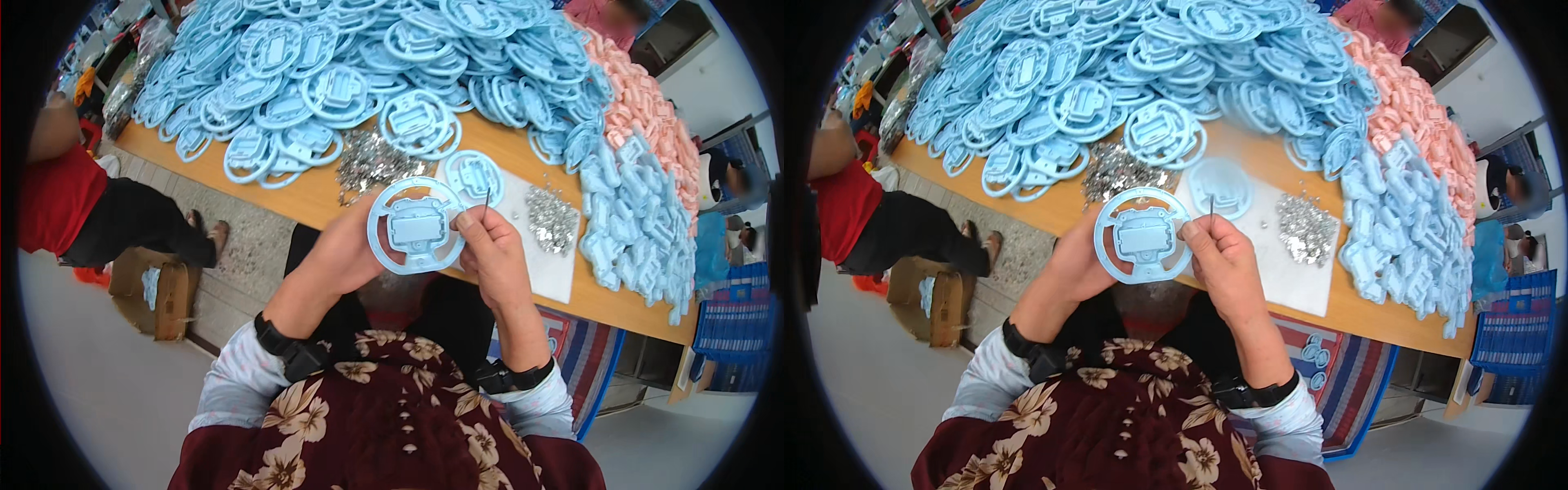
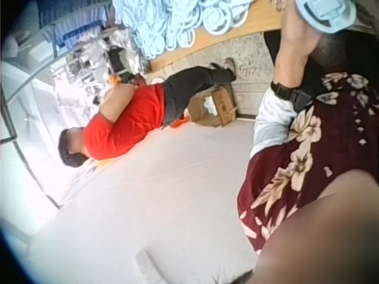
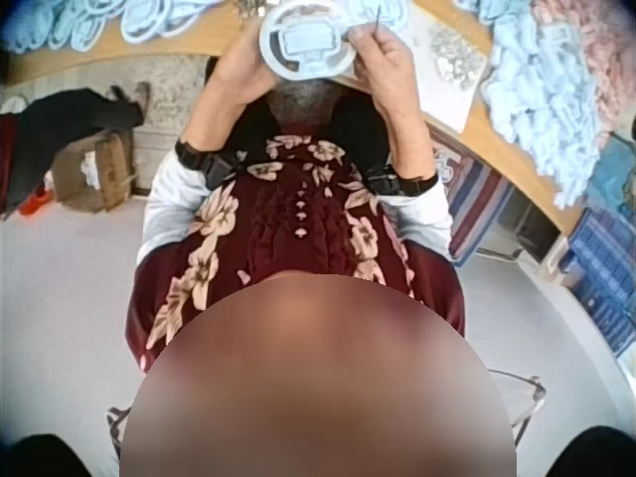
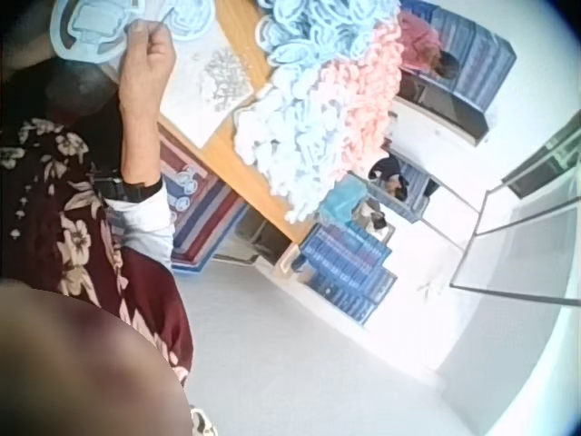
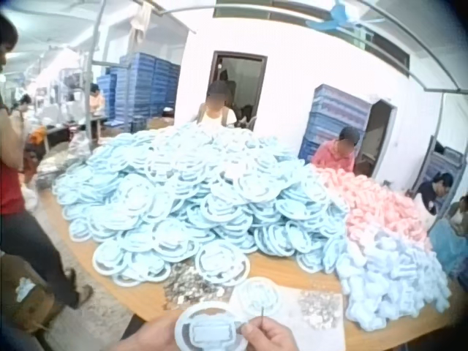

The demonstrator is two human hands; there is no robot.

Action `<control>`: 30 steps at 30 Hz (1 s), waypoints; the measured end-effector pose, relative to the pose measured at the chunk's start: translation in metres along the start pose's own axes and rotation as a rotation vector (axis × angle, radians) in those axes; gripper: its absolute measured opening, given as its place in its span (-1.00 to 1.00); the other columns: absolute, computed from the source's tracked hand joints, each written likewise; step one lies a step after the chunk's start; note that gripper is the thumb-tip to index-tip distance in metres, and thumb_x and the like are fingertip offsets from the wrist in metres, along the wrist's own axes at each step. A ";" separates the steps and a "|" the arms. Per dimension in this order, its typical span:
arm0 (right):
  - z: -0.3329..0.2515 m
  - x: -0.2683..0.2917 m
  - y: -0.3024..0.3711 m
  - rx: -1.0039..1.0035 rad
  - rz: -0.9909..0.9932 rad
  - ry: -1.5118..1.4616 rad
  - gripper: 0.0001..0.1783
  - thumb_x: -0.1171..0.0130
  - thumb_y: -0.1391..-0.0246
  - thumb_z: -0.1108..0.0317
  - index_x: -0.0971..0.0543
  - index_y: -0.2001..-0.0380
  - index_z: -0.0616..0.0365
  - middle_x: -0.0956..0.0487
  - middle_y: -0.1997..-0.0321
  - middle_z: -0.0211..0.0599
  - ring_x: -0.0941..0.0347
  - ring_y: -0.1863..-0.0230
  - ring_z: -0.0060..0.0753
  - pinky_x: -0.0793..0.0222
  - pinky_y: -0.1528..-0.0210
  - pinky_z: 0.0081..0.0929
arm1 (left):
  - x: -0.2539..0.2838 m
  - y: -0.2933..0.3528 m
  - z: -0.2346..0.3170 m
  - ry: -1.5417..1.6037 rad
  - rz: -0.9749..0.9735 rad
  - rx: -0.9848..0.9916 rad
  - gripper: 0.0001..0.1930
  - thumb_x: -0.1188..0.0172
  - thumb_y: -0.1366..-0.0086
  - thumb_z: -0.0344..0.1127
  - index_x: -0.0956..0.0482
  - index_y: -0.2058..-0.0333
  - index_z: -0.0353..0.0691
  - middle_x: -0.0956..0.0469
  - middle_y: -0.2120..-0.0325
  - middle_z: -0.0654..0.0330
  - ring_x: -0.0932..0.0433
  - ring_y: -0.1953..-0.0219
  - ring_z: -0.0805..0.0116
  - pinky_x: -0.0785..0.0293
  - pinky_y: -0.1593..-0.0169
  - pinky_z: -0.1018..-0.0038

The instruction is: Assembling metal clips into blue circular plastic frames on a factory table.

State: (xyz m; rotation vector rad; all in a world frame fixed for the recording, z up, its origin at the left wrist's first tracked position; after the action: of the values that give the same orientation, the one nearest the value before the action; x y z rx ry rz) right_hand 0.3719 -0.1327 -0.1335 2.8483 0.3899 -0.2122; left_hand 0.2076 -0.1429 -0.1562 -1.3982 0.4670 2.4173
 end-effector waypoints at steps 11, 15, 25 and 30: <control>-0.015 -0.006 0.004 0.068 0.081 0.008 -0.82 -0.10 -0.29 0.30 -0.47 0.37 0.14 -0.33 0.58 -0.61 -0.14 0.64 -0.80 -0.02 0.61 -0.72 | -0.007 0.008 0.009 -0.418 0.107 0.018 -0.56 -0.09 -0.40 -0.26 -0.41 -0.20 -0.23 -0.55 0.09 0.25 -0.52 0.18 0.55 -0.48 0.15 0.56; -0.014 -0.012 0.013 0.095 0.008 -0.036 -0.82 -0.08 -0.31 0.28 -0.48 0.32 0.15 -0.32 0.59 -0.60 -0.10 0.68 -0.77 0.01 0.62 -0.70 | -0.012 0.026 0.007 -0.372 0.097 -0.001 -0.60 -0.08 -0.41 -0.30 -0.39 -0.17 -0.28 -0.54 0.07 0.22 -0.54 0.12 0.46 -0.52 0.14 0.50; -0.057 -0.012 -0.006 0.285 0.098 -0.133 -0.82 0.04 -0.37 0.23 -0.40 0.30 0.05 -0.20 0.63 -0.62 -0.04 0.68 -0.76 0.07 0.63 -0.67 | -0.003 0.017 0.033 -0.199 0.148 -0.239 -0.55 -0.05 -0.40 -0.32 -0.29 -0.21 -0.30 -0.52 0.21 0.27 -0.52 0.23 0.49 -0.50 0.10 0.48; -0.049 -0.005 -0.004 0.248 0.044 -0.160 -0.78 0.02 -0.38 0.19 -0.42 0.25 0.11 -0.22 0.61 -0.61 -0.05 0.67 -0.76 0.05 0.61 -0.69 | -0.011 0.016 0.035 -0.373 0.207 -0.219 -0.60 -0.12 -0.38 -0.37 -0.37 -0.16 -0.32 -0.55 0.23 0.25 -0.52 0.24 0.54 -0.48 0.14 0.56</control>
State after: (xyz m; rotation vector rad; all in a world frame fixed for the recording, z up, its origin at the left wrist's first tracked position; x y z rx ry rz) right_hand 0.3711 -0.1165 -0.0871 3.0484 0.2848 -0.5086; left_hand 0.1796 -0.1432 -0.1278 -0.9742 0.2706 2.8884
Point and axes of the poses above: each hand's wrist, its own y-axis away from the middle knuckle, its own x-axis out of the back of the hand, z = x × y, the point moved 6 cm from there along -y, towards the middle knuckle
